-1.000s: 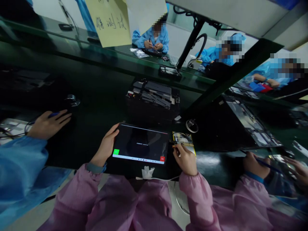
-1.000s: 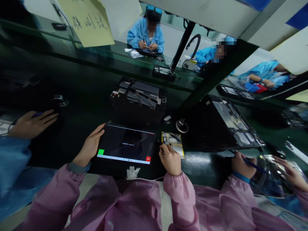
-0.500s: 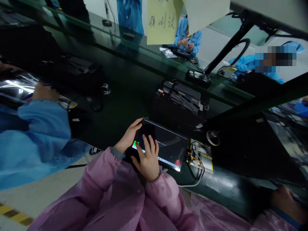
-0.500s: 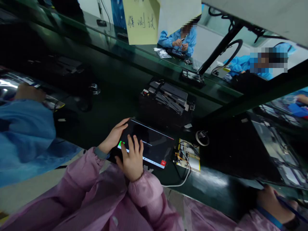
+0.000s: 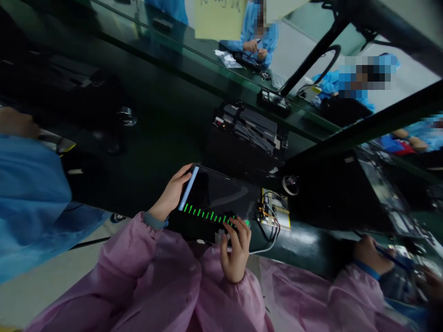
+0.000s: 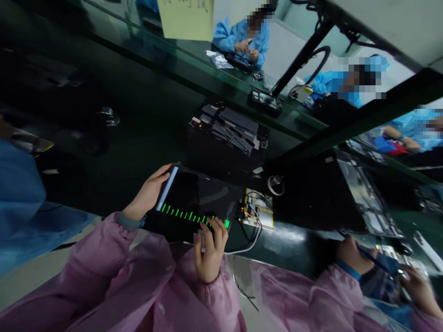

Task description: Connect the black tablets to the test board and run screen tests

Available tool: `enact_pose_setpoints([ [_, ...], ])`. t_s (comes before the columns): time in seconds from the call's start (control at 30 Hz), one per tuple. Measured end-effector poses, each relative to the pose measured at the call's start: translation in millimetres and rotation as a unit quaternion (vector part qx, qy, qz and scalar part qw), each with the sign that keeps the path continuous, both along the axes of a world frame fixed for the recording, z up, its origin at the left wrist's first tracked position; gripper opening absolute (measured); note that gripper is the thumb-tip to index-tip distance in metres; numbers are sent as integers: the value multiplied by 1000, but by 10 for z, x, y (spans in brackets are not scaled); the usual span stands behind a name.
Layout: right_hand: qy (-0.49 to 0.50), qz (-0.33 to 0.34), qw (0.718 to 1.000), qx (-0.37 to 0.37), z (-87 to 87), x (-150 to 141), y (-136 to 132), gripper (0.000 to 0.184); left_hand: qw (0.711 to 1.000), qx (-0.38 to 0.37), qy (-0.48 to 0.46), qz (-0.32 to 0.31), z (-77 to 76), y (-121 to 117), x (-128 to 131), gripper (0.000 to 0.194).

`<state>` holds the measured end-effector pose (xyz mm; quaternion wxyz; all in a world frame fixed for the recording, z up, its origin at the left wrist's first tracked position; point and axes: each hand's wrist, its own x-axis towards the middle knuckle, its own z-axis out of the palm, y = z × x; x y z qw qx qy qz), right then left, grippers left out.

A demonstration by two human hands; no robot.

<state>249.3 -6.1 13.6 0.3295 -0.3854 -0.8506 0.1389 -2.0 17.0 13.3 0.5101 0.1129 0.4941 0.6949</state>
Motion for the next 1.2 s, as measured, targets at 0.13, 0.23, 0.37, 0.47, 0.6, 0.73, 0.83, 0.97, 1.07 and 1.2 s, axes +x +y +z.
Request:
enact_pose_setpoints([
  [0.13, -20, -29, 999, 14, -10, 153, 22, 37, 1000, -7, 12, -5, -17, -20, -2, 44],
  [0.23, -30, -24, 999, 26, -3, 188, 30, 40, 1000, -9, 19, -6, -29, -28, -6, 43],
  [0.37, -42, -9, 998, 35, -1, 155, 39, 41, 1000, 3, 16, -8, -11, -32, -2, 43],
  [0.47, -62, -2, 998, 31, -1, 120, 37, 37, 1000, 12, 17, -5, 18, -31, 8, 43],
  [0.6, -31, 1, 999, 37, -11, 185, 22, 42, 1000, 11, 25, 2, 25, -25, 15, 42],
  [0.73, -2, -74, 995, 61, -67, 485, 105, 41, 999, 2, 38, 4, -5, -19, 13, 44],
  [0.83, -2, -178, 980, 85, -134, 811, 258, 34, 999, 1, 48, 10, 8, -21, 24, 43],
  [0.97, 2, -287, 952, 107, -257, 1147, 464, 29, 997, -32, 65, 20, 122, -28, 63, 42],
  [1.07, 19, -344, 933, 107, -351, 1228, 550, 31, 992, -73, 99, 31, 204, -20, 94, 42],
  [1.2, 27, -364, 928, 79, -429, 1248, 557, 29, 990, -112, 79, 37, 185, 7, 110, 51],
])
